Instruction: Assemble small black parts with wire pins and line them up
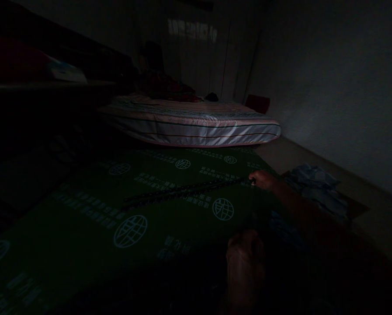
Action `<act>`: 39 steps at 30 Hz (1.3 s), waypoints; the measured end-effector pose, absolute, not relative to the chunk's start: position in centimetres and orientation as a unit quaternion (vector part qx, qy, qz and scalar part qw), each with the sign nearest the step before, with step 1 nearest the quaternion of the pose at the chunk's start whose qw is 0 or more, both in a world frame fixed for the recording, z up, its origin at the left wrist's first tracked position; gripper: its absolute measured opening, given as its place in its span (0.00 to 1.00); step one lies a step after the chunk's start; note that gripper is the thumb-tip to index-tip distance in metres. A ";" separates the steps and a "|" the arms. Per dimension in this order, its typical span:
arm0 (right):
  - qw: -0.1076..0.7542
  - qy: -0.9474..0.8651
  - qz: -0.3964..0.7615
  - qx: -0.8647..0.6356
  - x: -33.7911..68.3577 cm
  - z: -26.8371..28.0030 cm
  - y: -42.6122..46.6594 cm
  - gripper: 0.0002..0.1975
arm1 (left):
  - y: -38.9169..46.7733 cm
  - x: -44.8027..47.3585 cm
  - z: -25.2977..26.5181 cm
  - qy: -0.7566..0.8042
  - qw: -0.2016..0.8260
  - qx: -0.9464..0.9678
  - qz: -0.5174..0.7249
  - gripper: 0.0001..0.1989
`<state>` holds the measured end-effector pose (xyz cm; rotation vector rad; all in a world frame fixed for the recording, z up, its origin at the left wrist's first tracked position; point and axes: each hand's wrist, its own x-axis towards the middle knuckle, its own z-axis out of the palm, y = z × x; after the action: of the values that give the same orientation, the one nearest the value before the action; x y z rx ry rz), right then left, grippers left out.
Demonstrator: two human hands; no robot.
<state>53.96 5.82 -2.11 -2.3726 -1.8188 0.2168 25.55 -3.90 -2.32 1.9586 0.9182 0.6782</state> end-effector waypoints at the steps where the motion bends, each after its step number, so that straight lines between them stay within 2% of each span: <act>1: 0.073 -0.603 0.078 -0.791 54.2 -2.2 6.2 0.08 | -3.9 25.5 -2.2 0.369 0.425 0.783 0.267 0.10; 11: 0.078 -0.555 0.157 -0.813 54.4 -2.0 8.5 0.15 | -3.8 25.5 -2.6 0.365 0.426 0.785 0.262 0.10; 19: 0.082 -0.545 0.168 -0.817 54.5 -2.1 8.7 0.19 | -3.9 25.4 -2.4 0.368 0.422 0.787 0.258 0.10; 39: 0.066 -0.546 0.183 -0.815 54.8 -2.0 8.9 0.16 | -4.0 25.2 -2.0 0.375 0.416 0.795 0.235 0.11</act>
<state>54.80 8.85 -2.04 -2.4587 -1.6460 0.5534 25.25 -3.98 -2.03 1.9953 0.9411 0.5894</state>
